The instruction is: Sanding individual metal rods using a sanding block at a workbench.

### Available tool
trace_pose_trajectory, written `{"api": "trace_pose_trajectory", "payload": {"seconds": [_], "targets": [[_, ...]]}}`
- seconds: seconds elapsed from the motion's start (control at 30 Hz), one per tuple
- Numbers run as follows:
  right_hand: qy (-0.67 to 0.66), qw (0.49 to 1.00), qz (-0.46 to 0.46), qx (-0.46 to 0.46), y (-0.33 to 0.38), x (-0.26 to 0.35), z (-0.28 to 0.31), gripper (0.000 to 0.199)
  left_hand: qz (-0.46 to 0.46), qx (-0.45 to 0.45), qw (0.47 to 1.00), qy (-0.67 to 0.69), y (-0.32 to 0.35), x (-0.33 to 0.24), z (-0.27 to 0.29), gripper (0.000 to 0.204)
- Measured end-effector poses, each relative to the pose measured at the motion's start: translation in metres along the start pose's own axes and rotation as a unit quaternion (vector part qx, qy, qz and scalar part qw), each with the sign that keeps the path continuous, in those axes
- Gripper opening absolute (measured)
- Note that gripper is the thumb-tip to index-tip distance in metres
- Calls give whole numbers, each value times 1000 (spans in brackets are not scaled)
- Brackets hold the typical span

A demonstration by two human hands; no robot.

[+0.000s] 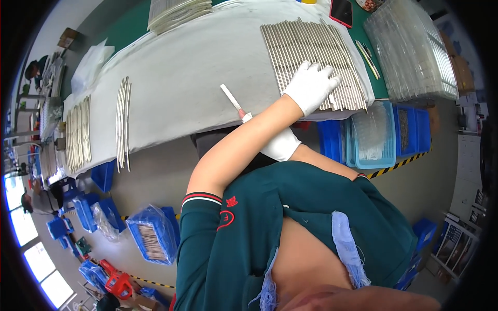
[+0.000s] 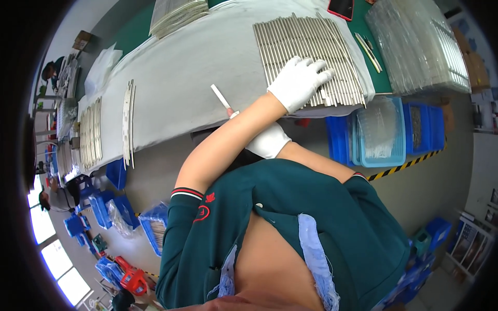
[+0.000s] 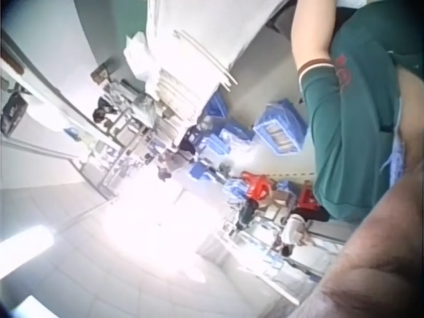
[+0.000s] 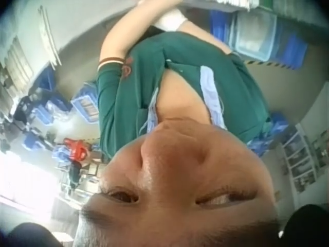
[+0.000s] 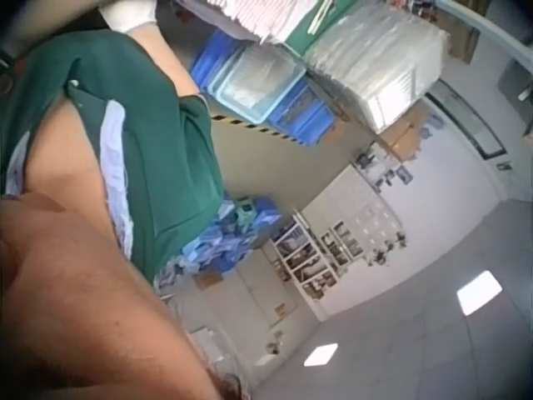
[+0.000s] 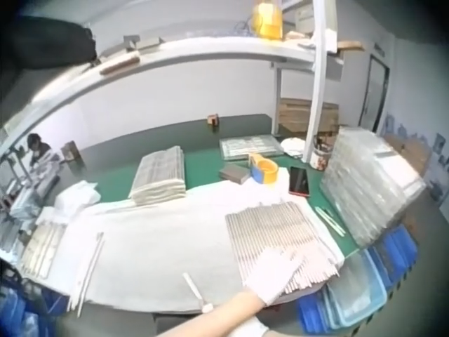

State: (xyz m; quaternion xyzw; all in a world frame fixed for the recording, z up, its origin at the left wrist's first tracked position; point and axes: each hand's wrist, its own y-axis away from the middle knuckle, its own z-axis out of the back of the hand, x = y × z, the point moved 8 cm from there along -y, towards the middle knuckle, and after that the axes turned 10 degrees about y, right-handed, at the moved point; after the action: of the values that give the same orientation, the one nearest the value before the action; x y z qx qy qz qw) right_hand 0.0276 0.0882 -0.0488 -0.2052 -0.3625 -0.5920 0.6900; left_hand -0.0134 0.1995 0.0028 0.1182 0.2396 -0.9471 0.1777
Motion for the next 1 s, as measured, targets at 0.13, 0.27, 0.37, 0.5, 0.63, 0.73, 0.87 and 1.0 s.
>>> {"api": "trace_pose_trajectory", "payload": {"seconds": [0.13, 0.27, 0.37, 0.5, 0.63, 0.73, 0.87, 1.0], "targets": [[230, 957, 118, -131, 4, -23, -17, 25, -23, -103, 994, -14, 14, 10, 48, 41], [247, 966, 66, -50, 8, -10, -1, 48, 137, -180, 958, -178, 70, 88, 139, 40], [200, 977, 55, -53, 9, -11, 7, 52, 357, -133, 864, -328, 170, 182, 192, 49], [158, 969, 124, -141, 20, 14, 40, 58, 639, -75, 679, -354, 339, 223, 250, 58], [122, 978, 126, -116, 16, 14, 38, 56, 664, -27, 678, -316, 383, 221, 215, 55], [220, 963, 141, -66, 16, 22, 18, 55, 602, -20, 721, -342, 353, 202, 199, 50], [96, 991, 23, 92, 10, 4, -2, 54, 490, -23, 807, -330, 288, 171, 190, 30], [78, 988, -41, 126, 11, -9, -8, 54, 462, -92, 813, -342, 268, 186, 193, 23]]}}
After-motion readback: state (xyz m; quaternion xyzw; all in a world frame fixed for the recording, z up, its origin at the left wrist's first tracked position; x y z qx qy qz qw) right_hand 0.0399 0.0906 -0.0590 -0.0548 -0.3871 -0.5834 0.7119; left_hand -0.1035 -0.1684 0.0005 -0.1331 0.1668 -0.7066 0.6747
